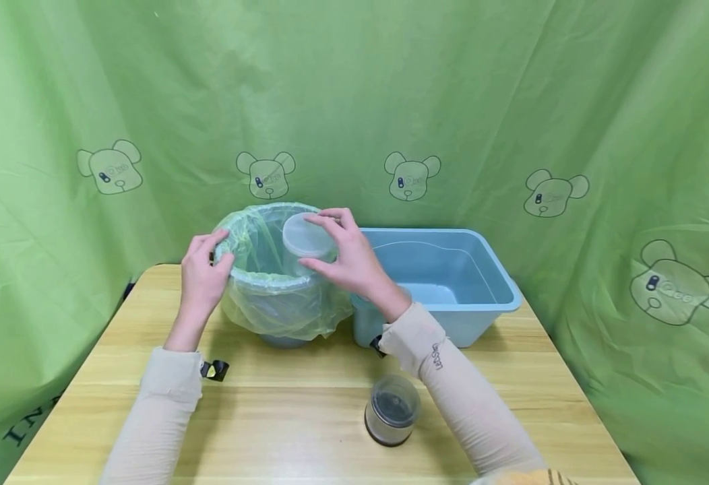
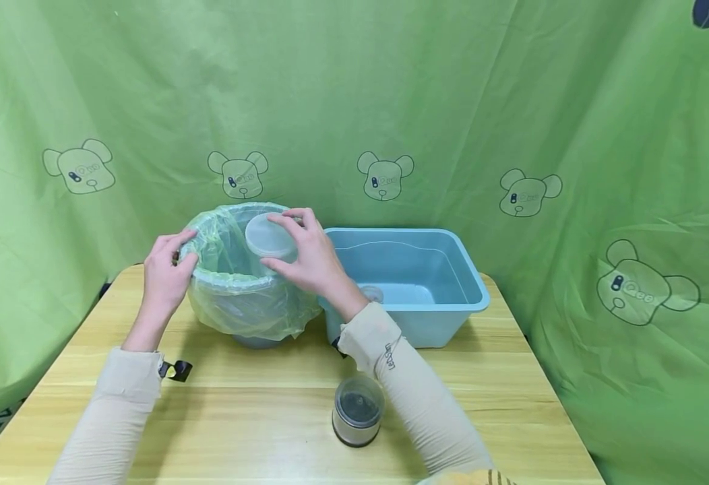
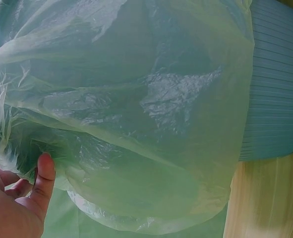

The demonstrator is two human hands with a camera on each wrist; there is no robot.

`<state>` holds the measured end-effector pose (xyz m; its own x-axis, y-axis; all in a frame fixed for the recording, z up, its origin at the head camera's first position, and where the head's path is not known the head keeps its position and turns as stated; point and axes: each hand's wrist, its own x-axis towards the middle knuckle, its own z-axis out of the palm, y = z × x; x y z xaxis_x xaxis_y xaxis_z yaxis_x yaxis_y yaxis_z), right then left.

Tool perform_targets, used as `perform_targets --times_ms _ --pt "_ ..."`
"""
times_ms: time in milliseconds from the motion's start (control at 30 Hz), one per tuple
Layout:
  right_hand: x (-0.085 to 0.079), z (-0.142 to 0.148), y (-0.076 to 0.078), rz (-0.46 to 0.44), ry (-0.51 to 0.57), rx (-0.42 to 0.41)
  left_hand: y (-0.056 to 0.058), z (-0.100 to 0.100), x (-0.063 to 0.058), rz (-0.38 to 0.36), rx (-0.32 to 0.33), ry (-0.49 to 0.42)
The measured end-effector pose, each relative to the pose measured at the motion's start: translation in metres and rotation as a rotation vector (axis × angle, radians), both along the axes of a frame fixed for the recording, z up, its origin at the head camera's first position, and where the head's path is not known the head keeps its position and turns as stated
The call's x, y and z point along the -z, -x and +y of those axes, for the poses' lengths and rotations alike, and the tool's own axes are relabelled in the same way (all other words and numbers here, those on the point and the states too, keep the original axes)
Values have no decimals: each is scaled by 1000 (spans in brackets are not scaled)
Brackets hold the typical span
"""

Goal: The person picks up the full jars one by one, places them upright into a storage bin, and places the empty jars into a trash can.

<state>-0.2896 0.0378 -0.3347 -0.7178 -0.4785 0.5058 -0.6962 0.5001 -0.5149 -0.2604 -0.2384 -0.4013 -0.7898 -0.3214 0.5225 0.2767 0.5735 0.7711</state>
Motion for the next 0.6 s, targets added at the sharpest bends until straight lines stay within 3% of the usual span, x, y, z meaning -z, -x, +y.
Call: perform_targets --times_ms 200,600 --pt "7 3 1 -27 -43 -9 0 1 0 -13 4 5" --pt "7 17 -3 -23 -10 -35 -1 2 -1 -10 -2 5"
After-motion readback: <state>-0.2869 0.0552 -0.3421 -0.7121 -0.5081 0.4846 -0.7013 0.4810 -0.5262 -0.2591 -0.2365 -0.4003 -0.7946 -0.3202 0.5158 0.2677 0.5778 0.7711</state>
